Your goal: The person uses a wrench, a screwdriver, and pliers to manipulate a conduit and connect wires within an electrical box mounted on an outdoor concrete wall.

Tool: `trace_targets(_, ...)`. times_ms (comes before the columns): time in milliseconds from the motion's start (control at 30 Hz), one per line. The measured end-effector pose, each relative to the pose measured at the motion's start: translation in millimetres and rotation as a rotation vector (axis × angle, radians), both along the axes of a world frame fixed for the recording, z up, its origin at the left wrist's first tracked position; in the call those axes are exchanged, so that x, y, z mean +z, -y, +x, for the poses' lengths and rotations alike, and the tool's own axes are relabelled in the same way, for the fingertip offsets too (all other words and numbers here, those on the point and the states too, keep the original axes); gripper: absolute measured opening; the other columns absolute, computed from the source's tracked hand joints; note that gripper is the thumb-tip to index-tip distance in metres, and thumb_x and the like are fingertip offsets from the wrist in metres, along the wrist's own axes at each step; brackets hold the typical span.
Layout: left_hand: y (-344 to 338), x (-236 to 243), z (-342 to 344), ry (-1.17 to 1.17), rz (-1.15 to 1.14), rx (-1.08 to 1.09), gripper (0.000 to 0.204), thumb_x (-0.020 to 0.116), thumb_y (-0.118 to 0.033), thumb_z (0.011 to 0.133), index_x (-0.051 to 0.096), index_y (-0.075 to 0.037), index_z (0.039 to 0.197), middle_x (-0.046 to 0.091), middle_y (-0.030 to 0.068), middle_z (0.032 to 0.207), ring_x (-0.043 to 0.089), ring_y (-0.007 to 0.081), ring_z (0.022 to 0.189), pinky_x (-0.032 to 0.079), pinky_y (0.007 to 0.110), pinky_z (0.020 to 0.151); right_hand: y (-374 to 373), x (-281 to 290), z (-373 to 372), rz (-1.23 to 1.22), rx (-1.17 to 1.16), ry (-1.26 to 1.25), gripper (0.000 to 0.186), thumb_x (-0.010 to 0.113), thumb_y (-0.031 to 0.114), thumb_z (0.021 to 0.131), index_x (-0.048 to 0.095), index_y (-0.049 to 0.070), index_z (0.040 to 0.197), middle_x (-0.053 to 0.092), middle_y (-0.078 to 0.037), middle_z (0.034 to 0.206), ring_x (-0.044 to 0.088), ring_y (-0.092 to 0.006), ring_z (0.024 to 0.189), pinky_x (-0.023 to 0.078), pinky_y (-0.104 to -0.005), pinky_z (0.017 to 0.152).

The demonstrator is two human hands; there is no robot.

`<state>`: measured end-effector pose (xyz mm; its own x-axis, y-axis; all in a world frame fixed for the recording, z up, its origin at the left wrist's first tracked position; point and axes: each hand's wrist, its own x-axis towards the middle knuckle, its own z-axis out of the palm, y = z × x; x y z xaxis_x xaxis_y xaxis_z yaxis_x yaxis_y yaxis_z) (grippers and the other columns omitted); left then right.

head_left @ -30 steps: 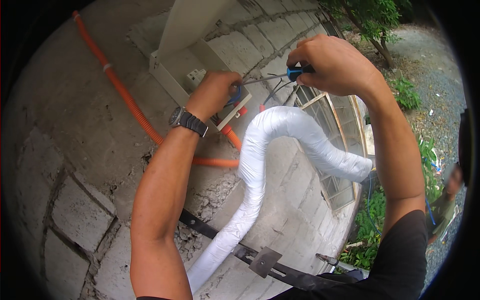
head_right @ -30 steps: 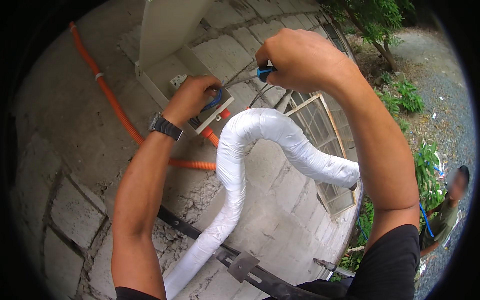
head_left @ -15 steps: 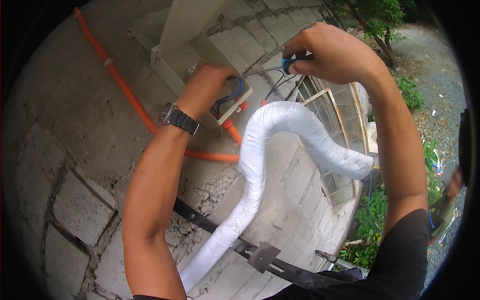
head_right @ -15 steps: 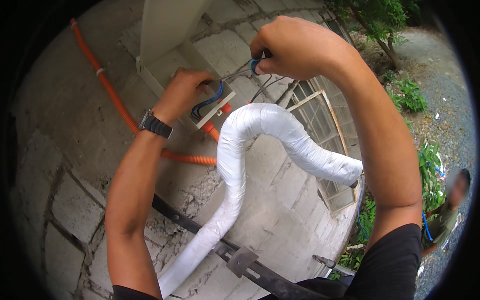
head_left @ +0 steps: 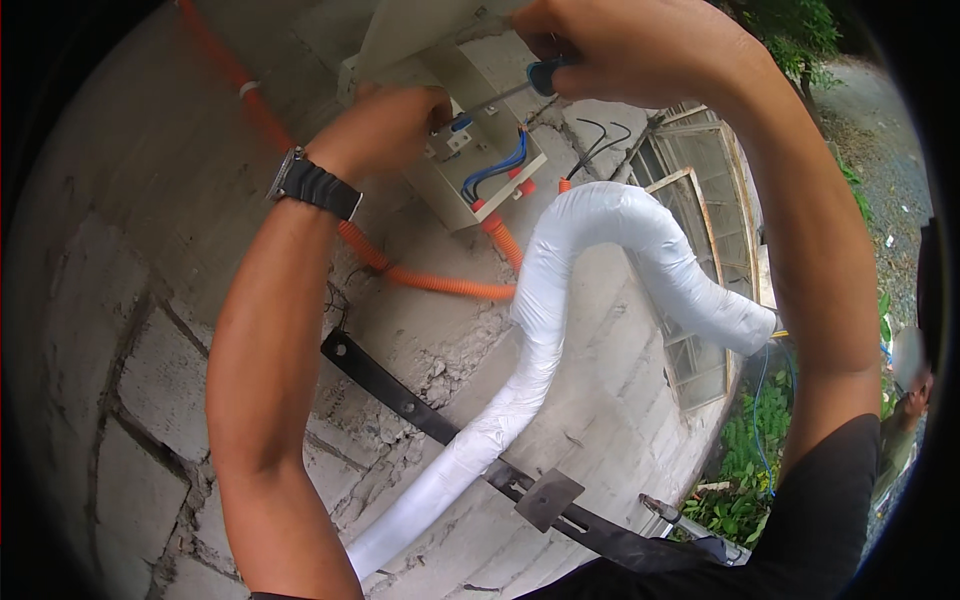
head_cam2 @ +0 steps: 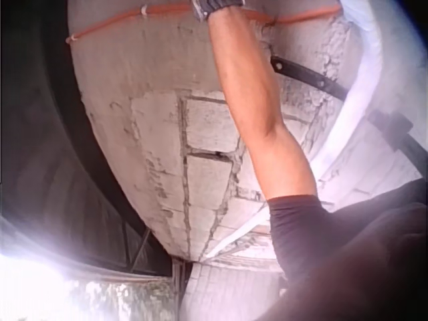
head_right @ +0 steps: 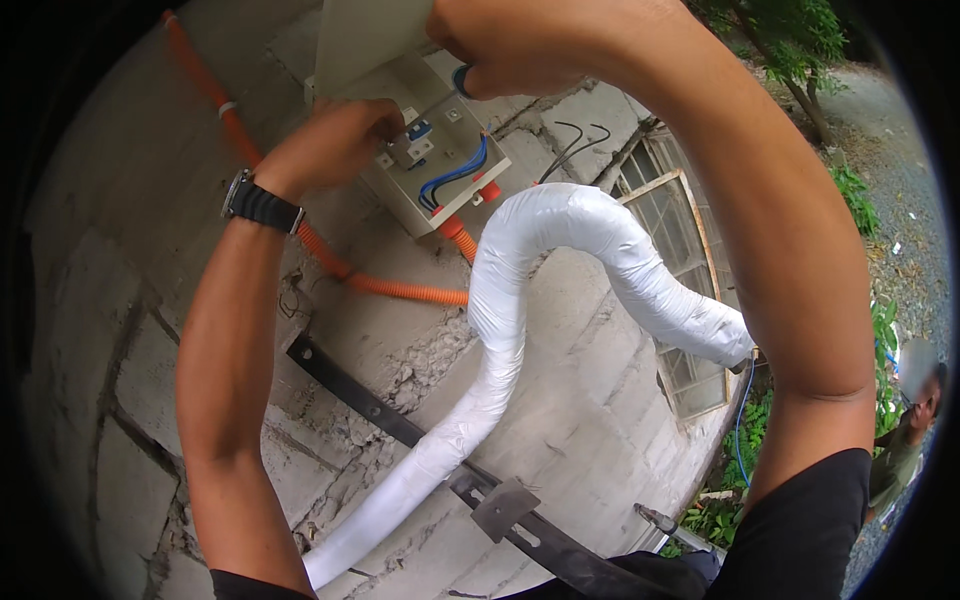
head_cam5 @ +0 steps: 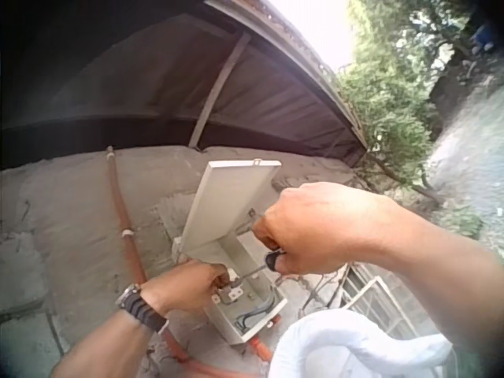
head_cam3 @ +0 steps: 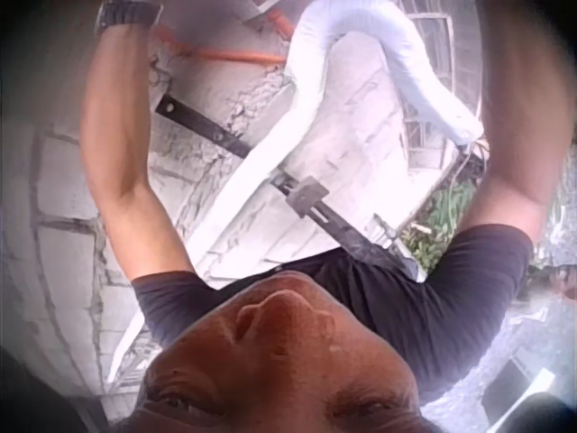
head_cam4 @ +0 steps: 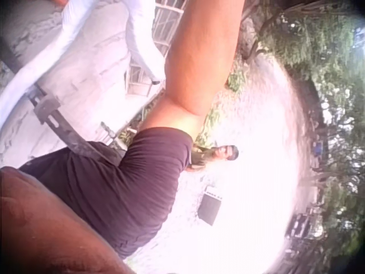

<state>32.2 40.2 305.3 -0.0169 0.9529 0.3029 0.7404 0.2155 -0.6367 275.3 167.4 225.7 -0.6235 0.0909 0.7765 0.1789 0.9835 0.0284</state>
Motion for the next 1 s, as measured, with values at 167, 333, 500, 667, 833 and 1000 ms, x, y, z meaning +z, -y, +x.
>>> trace_targets(167,3.4,3.4,0.7,-0.058,-0.042,0.149,0.040,0.047,0.009,0.083,0.071,0.001,0.115,0.076,0.0195,0.110,0.072,0.0335,0.109,0.055,0.041,0.098,7.0,0.1,-10.4,0.116,-0.075,-0.027,0.019,0.070,0.020,0.085,0.074,0.003,0.094,0.074,-0.019,0.087,0.073,-0.0377,0.090,0.058,-0.0460,0.081)
trace_targets(333,13.3,9.1,-14.5,0.196,0.014,0.045,0.032,0.054,-0.001,0.089,0.075,-0.003,0.113,0.077,0.0160,0.109,0.073,0.0323,0.106,0.056,0.039,0.092,10.2,-6.9,-3.6,0.232,-0.006,-0.130,0.017,0.070,0.018,0.084,0.075,0.003,0.090,0.074,-0.019,0.084,0.074,-0.0376,0.087,0.059,-0.0461,0.079)
trace_targets(500,9.4,5.0,-10.5,0.257,-0.021,0.058,0.039,0.048,0.005,0.086,0.071,0.001,0.116,0.076,0.0185,0.111,0.072,0.0317,0.110,0.054,0.040,0.098,9.7,-1.2,-6.9,0.182,-0.047,-0.063,0.017,0.071,0.016,0.083,0.075,0.002,0.089,0.074,-0.020,0.081,0.074,-0.0378,0.085,0.059,-0.0459,0.077)
trace_targets(667,12.3,3.9,-5.5,0.219,-0.049,0.081,0.045,0.043,0.011,0.082,0.068,0.006,0.118,0.076,0.0199,0.113,0.071,0.0309,0.112,0.054,0.040,0.101,10.2,-6.6,-7.7,0.188,-0.020,-0.101,0.016,0.068,0.015,0.084,0.075,0.001,0.088,0.074,-0.019,0.082,0.075,-0.0367,0.084,0.059,-0.0460,0.076)
trace_targets(833,17.1,5.7,-11.8,0.275,-0.064,0.010,0.043,0.043,0.011,0.083,0.069,0.004,0.117,0.075,0.0191,0.112,0.071,0.0310,0.111,0.053,0.040,0.100,23.5,-14.7,-5.7,0.237,-0.055,-0.130,0.015,0.062,0.011,0.088,0.074,0.002,0.087,0.074,-0.018,0.081,0.075,-0.0345,0.082,0.060,-0.0449,0.072)
trace_targets(1000,21.3,2.8,-7.0,0.212,-0.020,-0.090,0.031,0.054,0.005,0.090,0.070,0.002,0.117,0.075,0.0184,0.111,0.071,0.0313,0.106,0.054,0.040,0.095,4.3,-15.0,-16.1,0.400,0.032,-0.199,0.018,0.059,0.011,0.091,0.075,0.001,0.087,0.075,-0.016,0.081,0.075,-0.0331,0.081,0.060,-0.0438,0.072)
